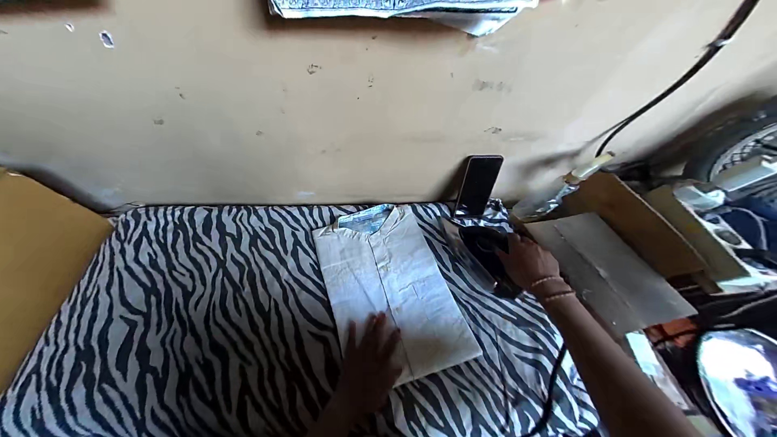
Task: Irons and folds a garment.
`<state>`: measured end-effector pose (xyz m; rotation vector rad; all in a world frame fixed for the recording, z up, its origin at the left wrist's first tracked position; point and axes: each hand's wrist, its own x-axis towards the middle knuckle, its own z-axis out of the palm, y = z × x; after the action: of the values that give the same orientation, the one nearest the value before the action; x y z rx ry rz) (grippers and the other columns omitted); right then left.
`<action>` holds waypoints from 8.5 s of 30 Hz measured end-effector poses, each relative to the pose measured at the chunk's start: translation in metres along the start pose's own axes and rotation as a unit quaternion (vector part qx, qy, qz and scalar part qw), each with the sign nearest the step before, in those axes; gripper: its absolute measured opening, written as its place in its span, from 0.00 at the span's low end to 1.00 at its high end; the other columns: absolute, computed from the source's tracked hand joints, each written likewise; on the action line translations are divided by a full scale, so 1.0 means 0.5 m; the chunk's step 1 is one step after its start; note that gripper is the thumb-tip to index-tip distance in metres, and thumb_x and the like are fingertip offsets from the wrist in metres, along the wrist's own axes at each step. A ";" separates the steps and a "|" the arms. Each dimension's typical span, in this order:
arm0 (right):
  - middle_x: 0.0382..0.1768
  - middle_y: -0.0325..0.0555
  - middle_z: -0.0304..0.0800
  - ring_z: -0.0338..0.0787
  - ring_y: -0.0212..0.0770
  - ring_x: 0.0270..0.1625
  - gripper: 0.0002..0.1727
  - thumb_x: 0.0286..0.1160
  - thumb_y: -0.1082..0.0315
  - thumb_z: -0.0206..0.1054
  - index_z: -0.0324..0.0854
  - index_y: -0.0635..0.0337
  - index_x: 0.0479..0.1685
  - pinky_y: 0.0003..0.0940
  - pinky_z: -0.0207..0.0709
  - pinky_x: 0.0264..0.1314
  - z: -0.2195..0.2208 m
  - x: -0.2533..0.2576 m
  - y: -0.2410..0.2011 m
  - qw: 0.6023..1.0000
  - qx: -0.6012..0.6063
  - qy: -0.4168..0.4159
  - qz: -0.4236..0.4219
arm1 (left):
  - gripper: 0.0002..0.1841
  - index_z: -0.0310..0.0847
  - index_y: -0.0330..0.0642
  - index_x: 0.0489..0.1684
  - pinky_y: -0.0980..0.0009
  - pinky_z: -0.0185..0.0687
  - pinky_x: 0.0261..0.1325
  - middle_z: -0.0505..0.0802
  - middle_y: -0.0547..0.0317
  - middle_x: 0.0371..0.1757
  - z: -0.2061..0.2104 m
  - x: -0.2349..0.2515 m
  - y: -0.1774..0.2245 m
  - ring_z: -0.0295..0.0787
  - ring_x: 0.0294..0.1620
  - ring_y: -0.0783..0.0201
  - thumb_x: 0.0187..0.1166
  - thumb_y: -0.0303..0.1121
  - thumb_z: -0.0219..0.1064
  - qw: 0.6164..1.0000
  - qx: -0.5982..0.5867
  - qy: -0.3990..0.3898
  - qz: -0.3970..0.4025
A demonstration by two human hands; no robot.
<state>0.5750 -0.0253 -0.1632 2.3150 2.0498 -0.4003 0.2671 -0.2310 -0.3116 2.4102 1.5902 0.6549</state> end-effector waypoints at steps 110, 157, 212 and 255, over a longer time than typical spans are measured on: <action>0.39 0.72 0.92 0.94 0.76 0.46 0.36 0.86 0.41 0.61 0.77 0.72 0.67 0.70 0.83 0.47 0.098 -0.301 -0.156 0.992 0.048 -0.097 0.068 | 0.11 0.86 0.28 0.52 0.48 0.75 0.69 0.86 0.37 0.61 -0.236 0.461 -0.490 0.81 0.65 0.46 0.81 0.22 0.60 0.967 -0.188 -0.172 0.005; 0.51 0.73 0.88 0.91 0.73 0.56 0.34 0.92 0.43 0.52 0.70 0.71 0.68 0.67 0.83 0.51 0.096 -0.118 -0.644 0.994 0.070 -0.077 0.020 | 0.23 0.79 0.29 0.73 0.66 0.86 0.60 0.94 0.48 0.60 -0.172 -0.149 -0.096 0.93 0.54 0.63 0.79 0.23 0.59 0.867 -0.418 0.011 -0.270; 0.47 0.69 0.92 0.93 0.71 0.54 0.35 0.88 0.39 0.56 0.75 0.65 0.71 0.67 0.83 0.54 0.138 -0.471 -0.409 0.956 0.033 -0.289 -0.044 | 0.12 0.85 0.42 0.60 0.77 0.91 0.49 0.95 0.72 0.43 -0.355 -0.088 -0.132 0.93 0.43 0.74 0.89 0.31 0.57 0.885 -0.412 0.199 -0.088; 0.55 0.72 0.90 0.90 0.71 0.62 0.38 0.90 0.41 0.54 0.72 0.73 0.73 0.66 0.79 0.63 0.081 -0.247 -0.338 0.988 0.054 -0.130 0.058 | 0.36 0.63 0.26 0.85 0.34 0.70 0.75 0.80 0.26 0.76 -0.241 -0.060 -0.084 0.77 0.75 0.27 0.80 0.41 0.63 0.968 -0.029 0.062 -0.242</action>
<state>0.3898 -0.1299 -0.1514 2.2820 1.8064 -0.7778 0.1679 -0.2516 -0.2285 1.8540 2.0711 0.7471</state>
